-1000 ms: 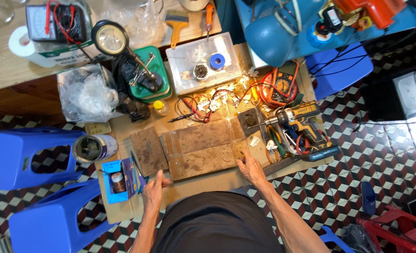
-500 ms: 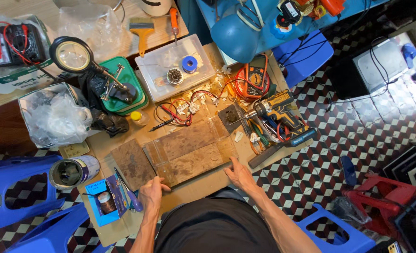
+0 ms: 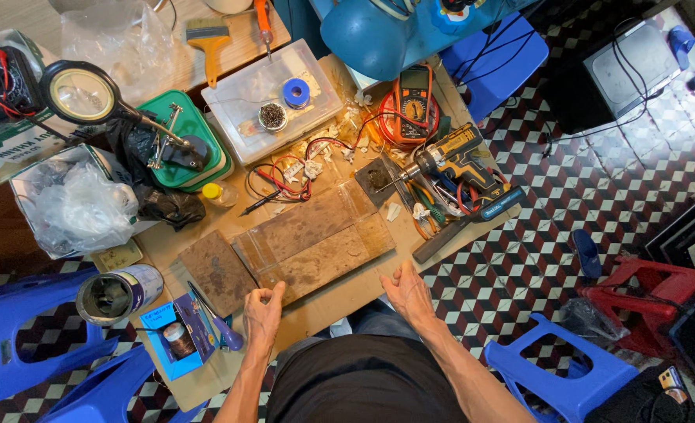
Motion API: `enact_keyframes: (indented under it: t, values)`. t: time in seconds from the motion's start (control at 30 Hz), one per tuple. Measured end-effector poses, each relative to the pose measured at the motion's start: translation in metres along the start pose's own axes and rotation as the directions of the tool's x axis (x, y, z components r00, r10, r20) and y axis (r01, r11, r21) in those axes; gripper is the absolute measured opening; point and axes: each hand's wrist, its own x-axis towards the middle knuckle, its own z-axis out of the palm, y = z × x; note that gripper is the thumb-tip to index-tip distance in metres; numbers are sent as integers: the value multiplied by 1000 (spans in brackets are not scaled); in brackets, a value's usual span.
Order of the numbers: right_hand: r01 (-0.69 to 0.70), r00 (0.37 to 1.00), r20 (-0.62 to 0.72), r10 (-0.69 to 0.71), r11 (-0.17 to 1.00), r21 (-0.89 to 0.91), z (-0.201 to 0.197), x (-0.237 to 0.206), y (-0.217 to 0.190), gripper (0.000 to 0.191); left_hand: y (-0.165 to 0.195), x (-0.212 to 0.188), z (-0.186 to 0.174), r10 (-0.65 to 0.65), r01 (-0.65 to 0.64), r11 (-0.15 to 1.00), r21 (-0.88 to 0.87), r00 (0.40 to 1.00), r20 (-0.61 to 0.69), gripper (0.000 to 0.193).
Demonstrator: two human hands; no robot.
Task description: The person retrieves a pink hair styler and a cordless drill from a cluttered workbench. They attempt to use the drill on the styler, then switch to a screwdriver to remove a screw from the styler's body. After removing the screw, they open the styler's casing and wipe the inside with a cloth.
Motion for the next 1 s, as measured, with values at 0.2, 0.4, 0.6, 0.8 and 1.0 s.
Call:
enact_keyframes:
  t: [0.2,0.4,0.6,0.8,1.0]
  values:
    - [25,993,109,-35,996,89,0,17,0,82,2,-15,10,39,-41,997,61,998,45,71]
    - [100,982,150,-112,991,88,-8,37,-5,82,-10,-30,27,74,-81,990,117,995,65,75]
    - [140,972,175,-159,983,115,-19,45,12,79,12,-41,46,-34,17,990,139,992,124,54]
    - [-112,971,226,79,984,136,-28,25,49,75,81,-31,85,254,-264,964,22,945,204,37]
    - [-282,954,153,257,943,175,-31,-21,100,67,173,21,142,619,-629,778,-9,764,181,32]
